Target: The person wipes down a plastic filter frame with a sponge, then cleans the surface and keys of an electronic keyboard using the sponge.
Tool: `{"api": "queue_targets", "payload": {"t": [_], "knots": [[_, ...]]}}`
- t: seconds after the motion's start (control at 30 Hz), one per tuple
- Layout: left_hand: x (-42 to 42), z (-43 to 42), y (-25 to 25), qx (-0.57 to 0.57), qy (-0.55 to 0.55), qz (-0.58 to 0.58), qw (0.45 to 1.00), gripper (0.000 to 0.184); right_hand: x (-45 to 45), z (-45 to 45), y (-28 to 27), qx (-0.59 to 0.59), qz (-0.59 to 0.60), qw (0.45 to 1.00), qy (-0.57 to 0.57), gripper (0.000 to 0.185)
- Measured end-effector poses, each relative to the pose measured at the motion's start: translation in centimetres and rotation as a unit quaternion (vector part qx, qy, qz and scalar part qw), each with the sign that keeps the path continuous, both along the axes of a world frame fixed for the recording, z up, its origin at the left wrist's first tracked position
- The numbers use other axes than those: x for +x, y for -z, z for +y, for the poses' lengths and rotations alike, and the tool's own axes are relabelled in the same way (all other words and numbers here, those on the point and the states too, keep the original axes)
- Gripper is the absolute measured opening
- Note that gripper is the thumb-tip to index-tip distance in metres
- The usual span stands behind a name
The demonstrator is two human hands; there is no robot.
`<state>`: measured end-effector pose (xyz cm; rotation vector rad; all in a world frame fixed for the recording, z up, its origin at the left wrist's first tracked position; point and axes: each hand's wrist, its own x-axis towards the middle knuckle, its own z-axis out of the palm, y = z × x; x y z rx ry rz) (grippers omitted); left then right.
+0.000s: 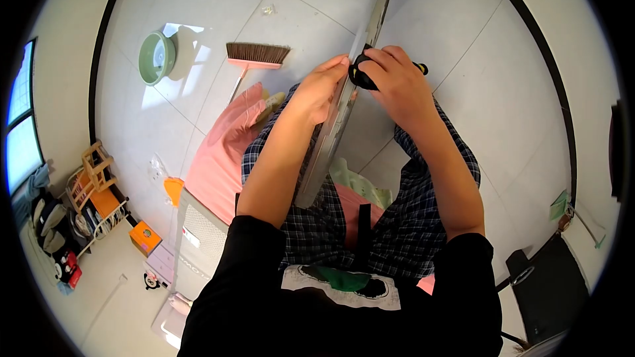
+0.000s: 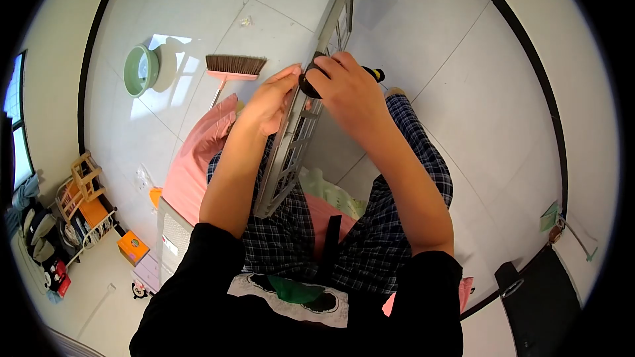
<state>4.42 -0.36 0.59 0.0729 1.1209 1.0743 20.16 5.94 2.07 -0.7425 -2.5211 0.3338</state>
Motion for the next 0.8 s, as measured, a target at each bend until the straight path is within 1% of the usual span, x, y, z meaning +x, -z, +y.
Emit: {"api": "queue_targets", "payload": {"t": [0.07, 0.1, 0.17, 0.23, 0.27, 0.3, 0.33, 0.37, 0.4, 0.47, 0.53, 0.63, 0.67, 0.73, 0.8], "knots": [[-0.6, -0.2, 0.9, -0.018, 0.008, 0.016, 1.000, 0.020, 0.1, -0.3, 0.2, -0.058, 0.010, 0.998, -0.032, 0.021], [-1.0, -0.1, 1.6, -0.005, 0.018, 0.010, 1.000, 0.019, 0.0, -0.8, 0.2, -0.060, 0.010, 0.998, -0.034, 0.021], [-1.4, -0.3, 2.3, 0.008, 0.025, 0.004, 1.000, 0.018, -0.4, -2.0, 0.2, -0.093, 0.004, 0.991, -0.094, 0.019], [-1.2, 0.1, 0.3, -0.039, 0.013, 0.074, 0.996, 0.017, -0.4, -2.4, -0.2, -0.113, 0.013, 0.988, -0.106, 0.020], [-1.3, 0.0, 0.7, -0.038, 0.014, 0.075, 0.996, 0.017, -0.4, -2.5, -0.4, -0.133, 0.022, 0.984, -0.116, 0.020], [-1.4, -0.1, 1.2, -0.021, 0.010, 0.027, 0.999, 0.018, -0.2, -2.2, -0.4, -0.134, 0.022, 0.984, -0.115, 0.020], [-1.6, -0.2, 1.4, -0.003, 0.006, -0.022, 1.000, 0.019, 0.1, -1.6, -0.4, -0.114, 0.015, 0.990, -0.081, 0.021], [-1.3, -0.3, 1.6, -0.004, 0.005, -0.022, 1.000, 0.019, 0.4, -1.0, -0.2, -0.094, 0.008, 0.994, -0.048, 0.021], [-0.6, 0.0, 0.8, -0.027, 0.006, -0.008, 1.000, 0.020, 0.7, -0.4, 0.1, -0.095, 0.006, 0.994, -0.050, 0.021], [0.4, 0.3, 0.1, -0.049, 0.008, 0.004, 0.999, 0.020, 1.1, 0.5, 0.3, -0.114, -0.002, 0.992, 0.060, 0.022], [0.8, 0.5, -0.1, -0.057, -0.014, 0.013, 0.998, 0.022, 1.0, 0.5, 0.1, -0.110, 0.002, 0.993, 0.050, 0.024], [0.2, 0.4, 1.0, -0.035, -0.023, -0.002, 0.999, 0.022, 0.6, -0.6, 0.6, -0.133, 0.005, 0.990, -0.036, 0.025], [-0.2, 0.3, 1.5, -0.036, -0.023, -0.002, 0.999, 0.022, 0.3, -1.2, 0.5, -0.133, 0.005, 0.990, -0.037, 0.025], [-1.2, 0.2, 1.8, -0.022, 0.016, 0.049, 0.998, 0.021, 0.0, -2.7, 0.2, -0.199, 0.022, 0.971, -0.129, 0.024], [-1.5, -0.1, 1.9, -0.032, 0.022, 0.066, 0.997, 0.021, -0.1, -2.8, -0.3, -0.210, 0.021, 0.968, -0.133, 0.024]]}}
